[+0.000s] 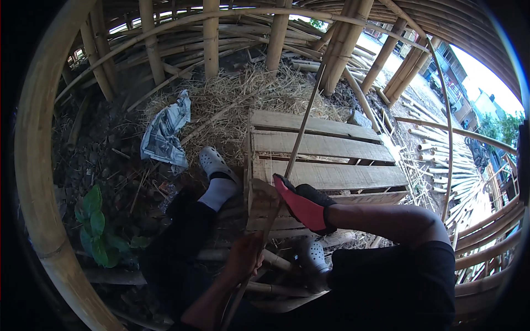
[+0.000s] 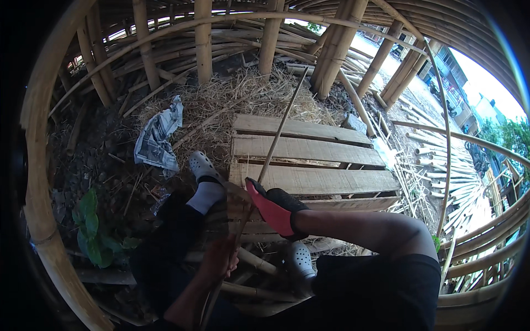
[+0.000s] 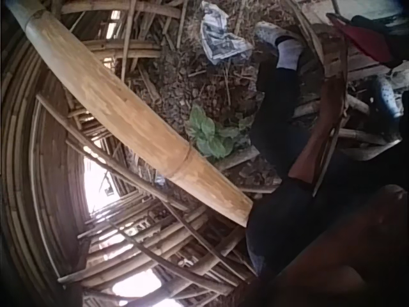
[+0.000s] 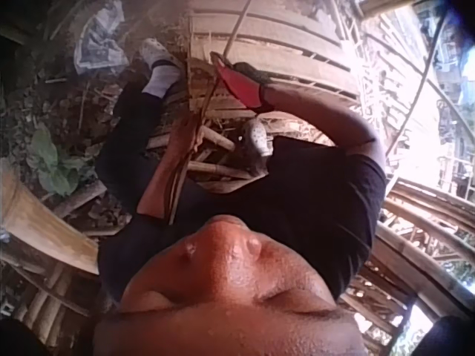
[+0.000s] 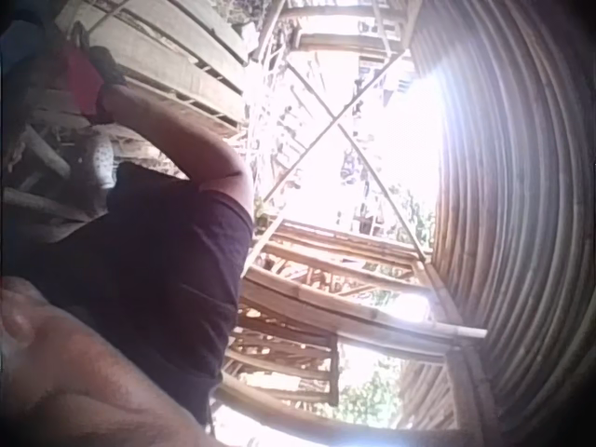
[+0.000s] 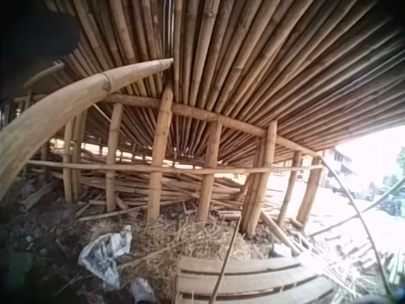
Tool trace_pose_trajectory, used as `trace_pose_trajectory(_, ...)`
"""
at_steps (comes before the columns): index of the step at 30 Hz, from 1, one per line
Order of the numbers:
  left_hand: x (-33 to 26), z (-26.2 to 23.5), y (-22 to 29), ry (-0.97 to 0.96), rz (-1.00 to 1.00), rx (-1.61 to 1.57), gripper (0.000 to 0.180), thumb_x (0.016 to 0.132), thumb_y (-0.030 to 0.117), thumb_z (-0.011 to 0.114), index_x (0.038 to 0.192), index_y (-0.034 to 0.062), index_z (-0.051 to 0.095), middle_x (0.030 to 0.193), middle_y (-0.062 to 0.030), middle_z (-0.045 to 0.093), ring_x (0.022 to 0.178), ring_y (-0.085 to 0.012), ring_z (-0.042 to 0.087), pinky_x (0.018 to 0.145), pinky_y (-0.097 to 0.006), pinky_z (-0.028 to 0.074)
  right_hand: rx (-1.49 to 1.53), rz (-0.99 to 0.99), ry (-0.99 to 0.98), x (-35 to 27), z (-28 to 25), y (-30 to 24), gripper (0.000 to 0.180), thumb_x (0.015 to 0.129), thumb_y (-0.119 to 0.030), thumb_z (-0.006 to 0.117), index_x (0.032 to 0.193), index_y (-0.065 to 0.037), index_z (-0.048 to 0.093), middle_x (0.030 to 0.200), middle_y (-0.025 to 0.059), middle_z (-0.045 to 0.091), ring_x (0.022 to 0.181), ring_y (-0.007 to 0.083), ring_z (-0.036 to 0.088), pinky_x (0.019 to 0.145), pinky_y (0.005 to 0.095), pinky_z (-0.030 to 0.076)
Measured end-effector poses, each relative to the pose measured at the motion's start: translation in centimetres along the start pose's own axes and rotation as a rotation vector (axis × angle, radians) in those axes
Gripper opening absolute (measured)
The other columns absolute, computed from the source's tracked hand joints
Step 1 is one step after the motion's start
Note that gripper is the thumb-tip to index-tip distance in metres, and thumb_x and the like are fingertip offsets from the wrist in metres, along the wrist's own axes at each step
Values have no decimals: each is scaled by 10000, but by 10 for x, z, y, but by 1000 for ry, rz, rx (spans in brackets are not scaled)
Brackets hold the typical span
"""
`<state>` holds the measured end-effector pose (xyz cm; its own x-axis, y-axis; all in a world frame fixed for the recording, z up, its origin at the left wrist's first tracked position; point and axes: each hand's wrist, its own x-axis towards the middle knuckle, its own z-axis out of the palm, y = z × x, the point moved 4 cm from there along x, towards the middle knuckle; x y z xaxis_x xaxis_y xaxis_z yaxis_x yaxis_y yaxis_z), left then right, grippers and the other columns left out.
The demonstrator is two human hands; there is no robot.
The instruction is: Shaving a thin bamboo stick with a knife while sitting in a bamboo structure.
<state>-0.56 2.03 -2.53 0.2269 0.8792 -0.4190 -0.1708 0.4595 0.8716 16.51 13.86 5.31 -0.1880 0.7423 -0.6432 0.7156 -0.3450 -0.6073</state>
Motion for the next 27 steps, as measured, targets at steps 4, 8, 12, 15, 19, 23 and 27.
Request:
trace_pose_trajectory(4,0,-1,0,8,26,55,456,1029,452,427,844,52,544,500,-6,446,378,-80,432,325,-238,322,432,2,-233,6,10,18,610,811,-814,456,735,-222,583,598,-57,473,466,115,439,458,283,362)
trace_pose_trajectory(8,0,-1,2,21,9,85,454,1035,439,414,853,47,555,504,-9,456,375,-83,435,326,-243,332,425,134,-198,0,13,9,617,893,-760,358,685,-195,492,535,-41,425,410,115,417,402,296,322)
trace_pose_trajectory(12,-1,-1,3,36,10,119,454,1040,428,401,853,46,561,505,-13,459,376,-86,436,327,-247,333,500,115,-293,-1,15,9,671,801,-860,384,640,-209,421,510,-62,403,367,95,387,353,274,287)
trace_pose_trajectory(15,-3,0,6,37,14,125,450,1043,420,395,847,50,560,506,-14,459,382,-85,441,328,-249,335,501,207,-424,-3,13,13,688,778,-885,376,617,-216,405,507,-66,394,374,88,385,361,264,288)
trace_pose_trajectory(19,-1,3,4,15,45,89,440,1045,410,396,831,60,554,503,-8,449,391,-84,449,335,-248,346,741,385,-611,9,12,32,701,780,-886,365,604,-211,437,527,-58,412,411,86,411,387,260,313)
trace_pose_trajectory(23,0,0,-2,11,46,87,435,1046,409,398,829,62,546,505,-4,442,398,-81,450,342,-244,351,120,216,-359,-15,-8,-10,730,813,-846,390,662,-149,548,559,-1,488,501,143,529,490,296,436)
trace_pose_trajectory(27,2,0,-5,-22,58,56,425,1046,410,397,868,56,552,517,-7,450,407,-81,455,348,-240,354,-621,-422,135,-27,-17,-29,754,849,-774,446,826,-47,642,717,112,623,715,277,662,705,398,527)
